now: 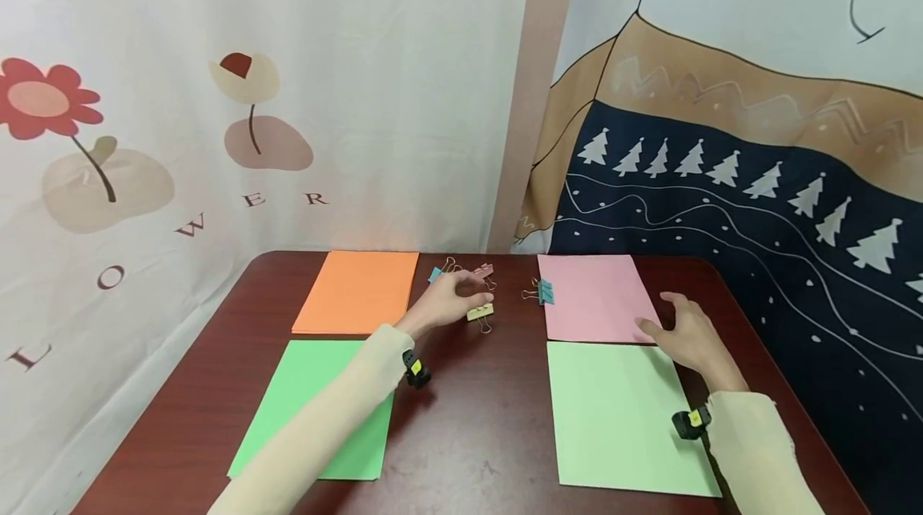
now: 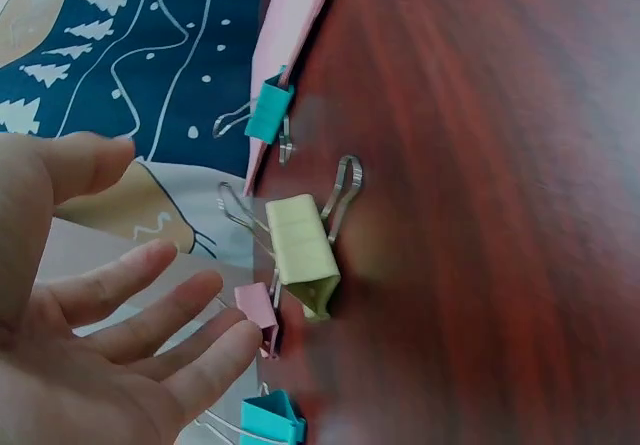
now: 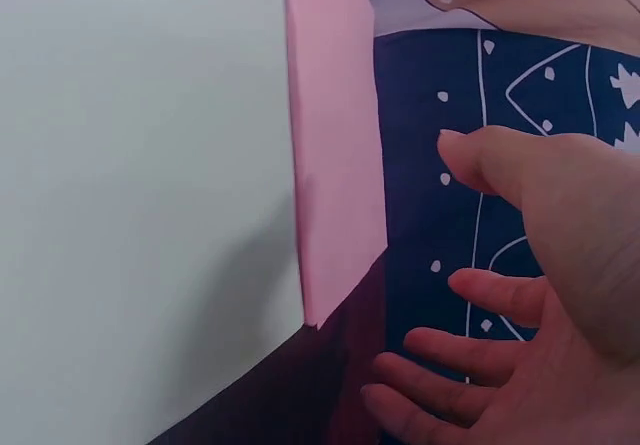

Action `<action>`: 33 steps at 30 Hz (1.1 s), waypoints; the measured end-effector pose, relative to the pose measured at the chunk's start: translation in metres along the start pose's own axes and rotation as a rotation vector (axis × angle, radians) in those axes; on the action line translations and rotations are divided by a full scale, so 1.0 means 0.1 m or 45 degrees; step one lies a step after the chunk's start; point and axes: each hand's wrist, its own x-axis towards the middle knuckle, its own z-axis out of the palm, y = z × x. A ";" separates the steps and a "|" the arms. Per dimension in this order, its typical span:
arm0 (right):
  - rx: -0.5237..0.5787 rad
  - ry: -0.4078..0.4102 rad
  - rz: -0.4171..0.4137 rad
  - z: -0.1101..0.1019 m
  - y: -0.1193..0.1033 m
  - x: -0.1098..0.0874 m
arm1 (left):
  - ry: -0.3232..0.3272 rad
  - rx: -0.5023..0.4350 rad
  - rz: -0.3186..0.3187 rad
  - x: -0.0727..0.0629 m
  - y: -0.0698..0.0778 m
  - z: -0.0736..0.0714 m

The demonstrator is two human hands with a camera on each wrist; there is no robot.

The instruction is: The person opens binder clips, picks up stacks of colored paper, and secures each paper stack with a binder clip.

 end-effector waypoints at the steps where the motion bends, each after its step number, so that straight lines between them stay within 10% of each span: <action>1: -0.014 -0.002 -0.007 0.01 0.01 -0.03 | -0.006 0.016 0.010 -0.02 -0.01 0.00; 17: -0.170 -0.166 0.080 0.05 0.00 -0.49 | -0.054 0.300 0.098 -0.21 0.00 0.15; 33: -0.253 -0.142 0.250 0.20 -0.13 -0.64 | -0.064 0.240 0.036 -0.28 -0.01 0.10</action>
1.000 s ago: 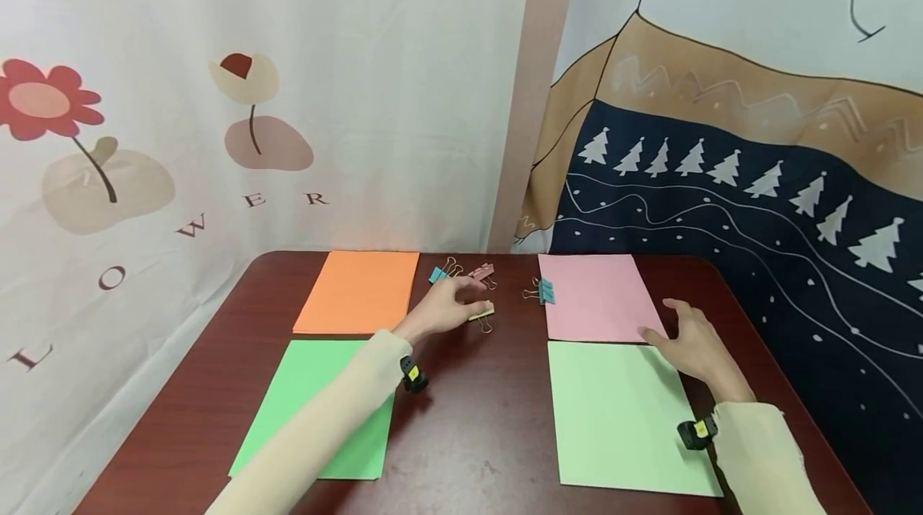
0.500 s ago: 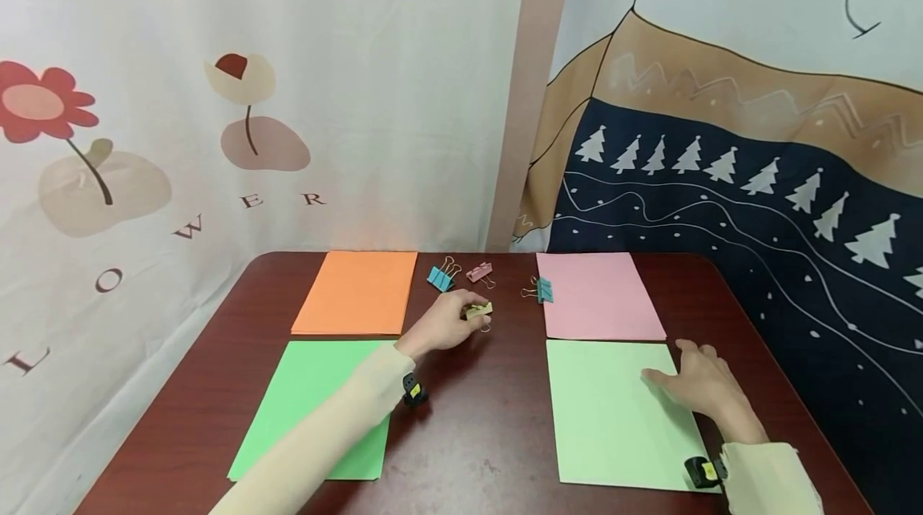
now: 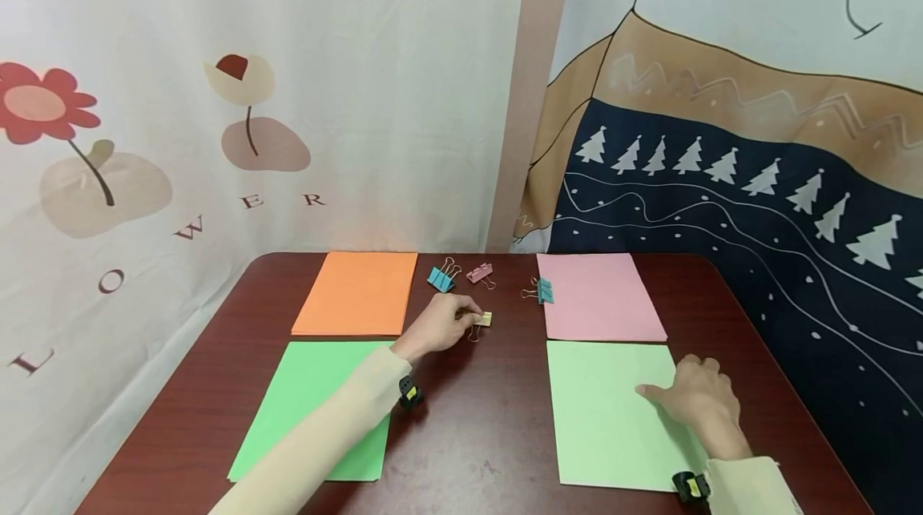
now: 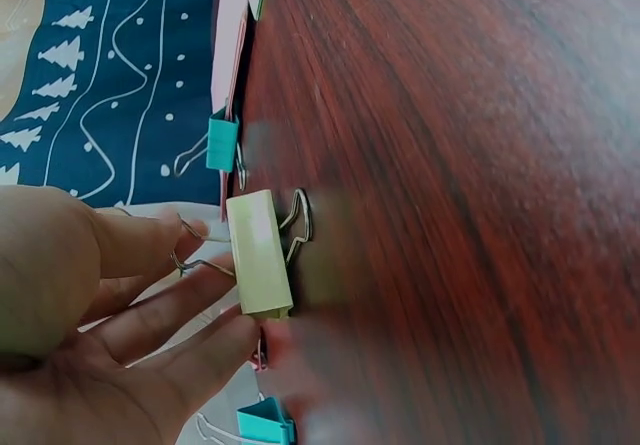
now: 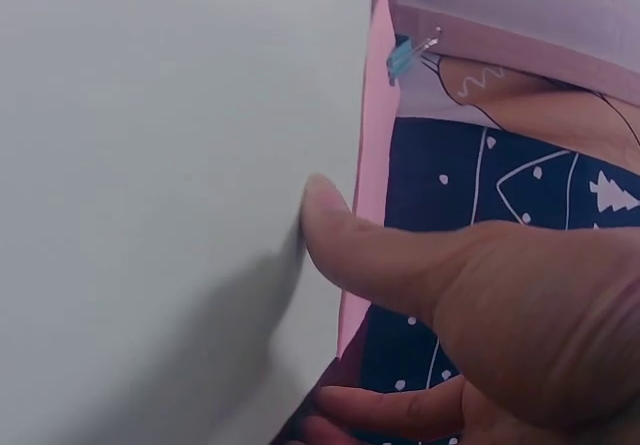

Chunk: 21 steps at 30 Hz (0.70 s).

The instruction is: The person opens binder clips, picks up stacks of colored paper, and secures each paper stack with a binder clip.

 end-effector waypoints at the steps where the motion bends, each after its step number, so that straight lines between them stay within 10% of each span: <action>1: -0.001 0.002 0.004 0.01 0.00 -0.01 | 0.007 0.010 0.014 -0.01 0.00 -0.01; 12: -0.071 0.018 0.016 0.10 -0.06 -0.04 | -0.022 0.105 0.151 -0.02 -0.11 -0.10; 21: -0.061 0.035 0.005 0.11 -0.05 -0.05 | -0.138 -0.009 0.095 -0.02 -0.16 -0.15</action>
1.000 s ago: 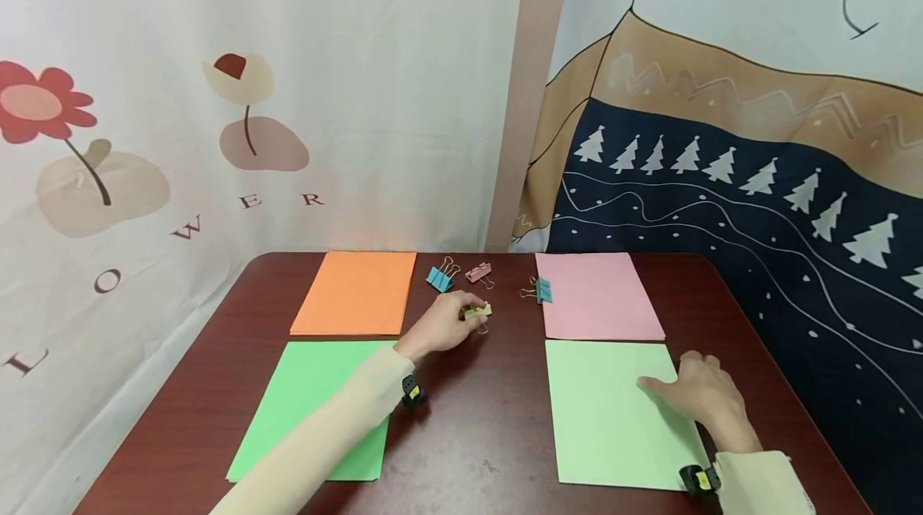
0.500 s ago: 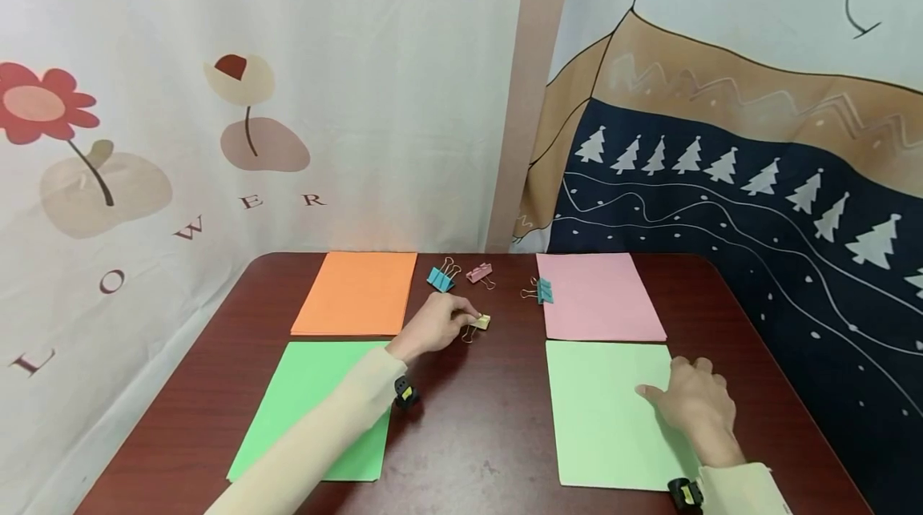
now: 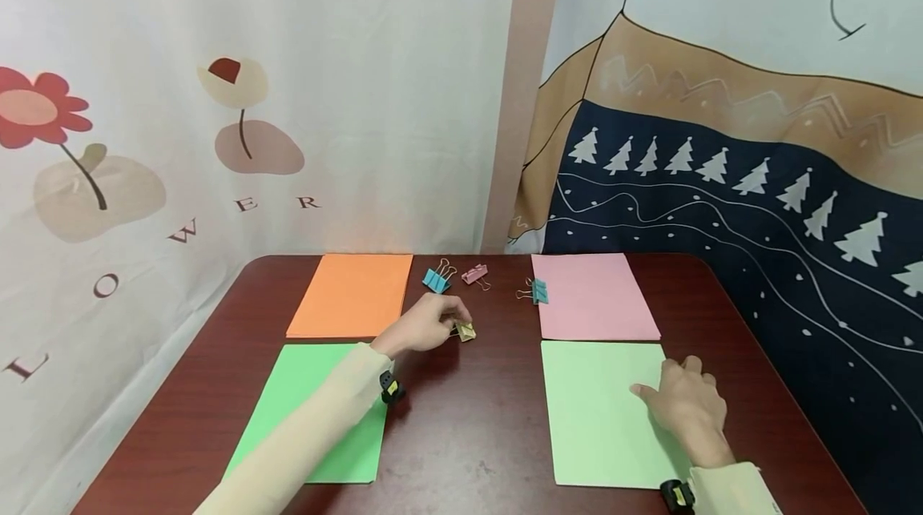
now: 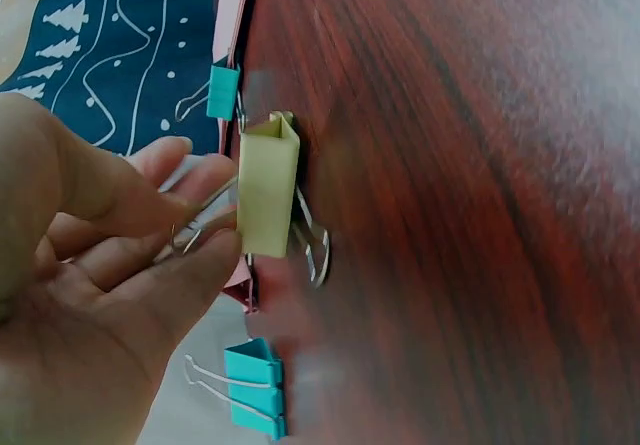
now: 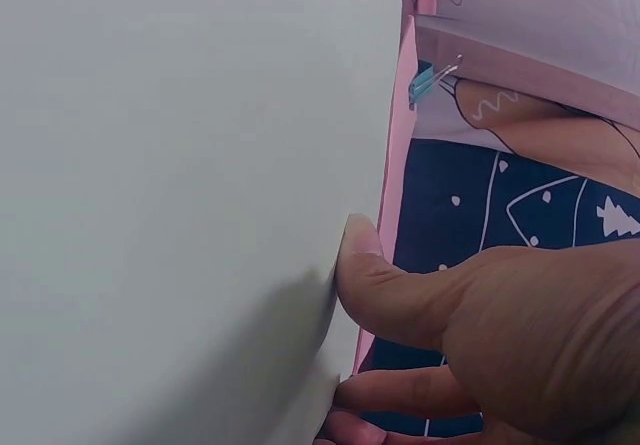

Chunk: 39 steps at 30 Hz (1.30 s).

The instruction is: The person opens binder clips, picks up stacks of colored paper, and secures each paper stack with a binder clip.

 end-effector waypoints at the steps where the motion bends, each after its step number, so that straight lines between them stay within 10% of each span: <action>1: -0.001 -0.003 -0.001 0.00 0.00 0.00 | 0.012 -0.023 -0.002 0.00 -0.01 0.01; 5: -0.003 -0.002 -0.007 0.01 0.00 0.00 | 0.132 -0.066 -0.030 0.00 -0.02 0.03; 10: 0.004 -0.005 0.000 0.00 0.00 0.00 | 0.306 0.012 -0.249 -0.01 0.06 0.04; 16: 0.006 -0.011 0.008 0.00 0.00 0.01 | 0.278 0.103 -0.447 -0.01 0.11 0.06; 39: 0.068 -0.037 0.096 -0.04 -0.04 0.02 | 0.321 -0.213 -0.566 -0.03 0.08 0.01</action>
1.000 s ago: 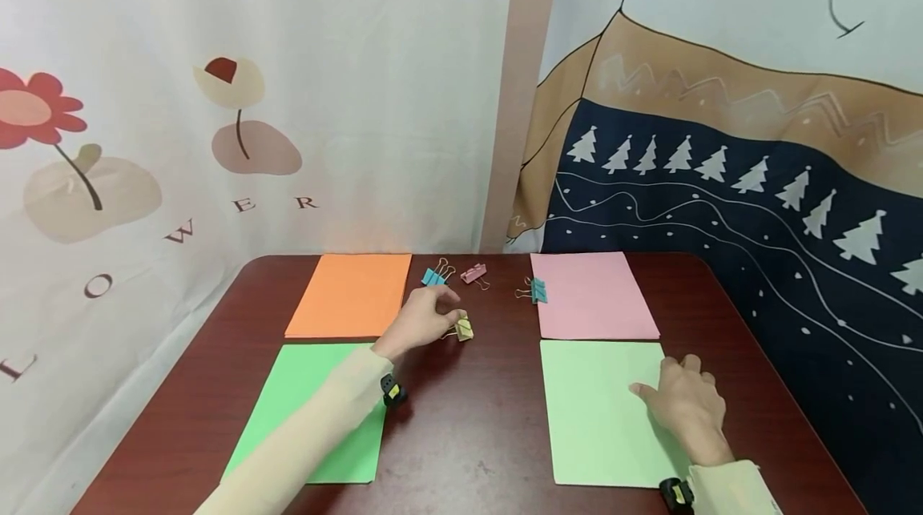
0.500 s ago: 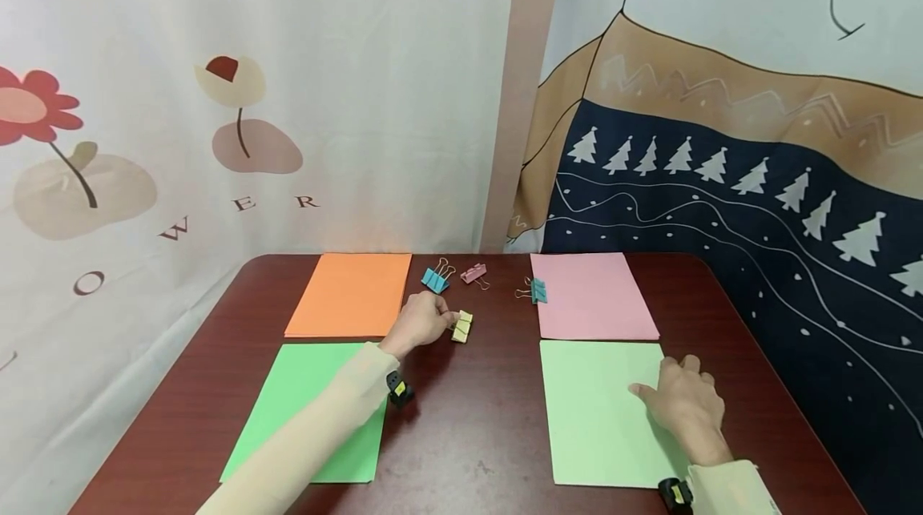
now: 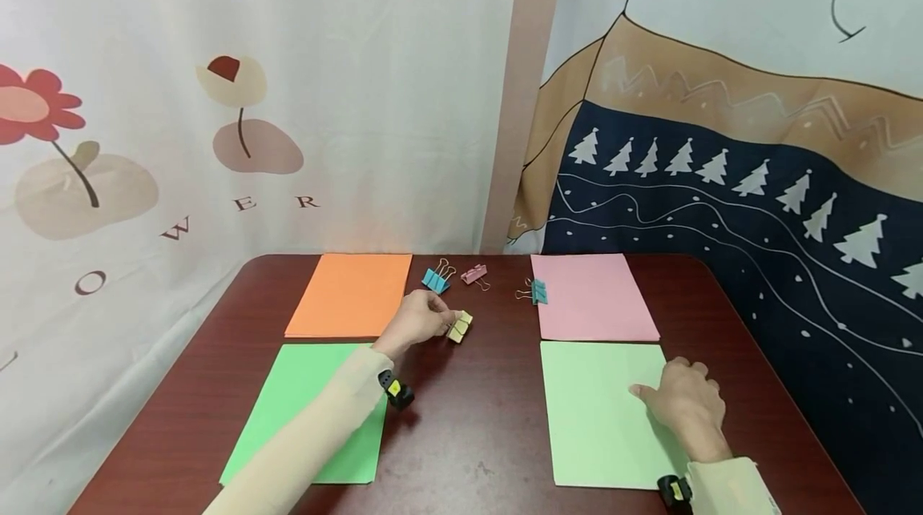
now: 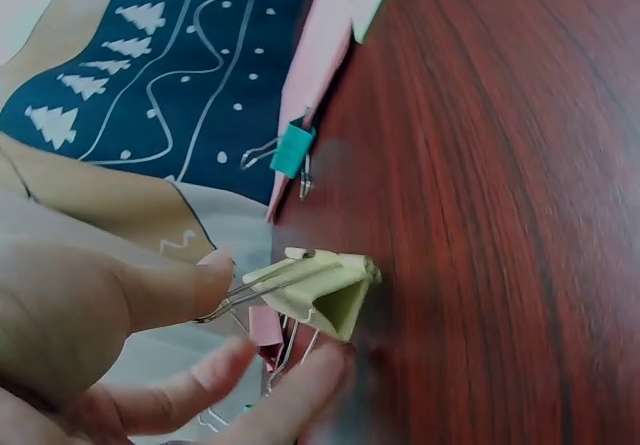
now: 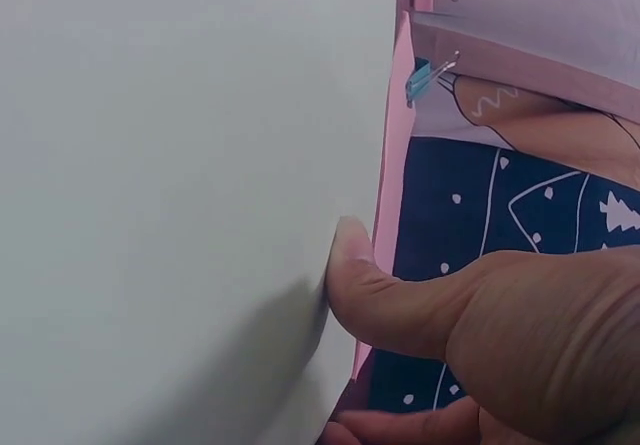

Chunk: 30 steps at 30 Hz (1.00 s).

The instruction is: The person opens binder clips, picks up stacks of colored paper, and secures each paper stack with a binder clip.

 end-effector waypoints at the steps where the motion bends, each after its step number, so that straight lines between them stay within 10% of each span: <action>1: 0.013 -0.002 0.007 0.00 0.00 0.00 | -0.014 -0.046 -0.025 0.00 0.00 -0.01; 20: 0.133 -0.027 0.087 -0.05 0.02 0.05 | -0.159 -0.584 0.009 0.02 -0.11 -0.03; 30: 0.183 -0.023 0.084 -0.05 0.05 0.06 | -0.206 -0.620 0.067 -0.01 -0.14 0.01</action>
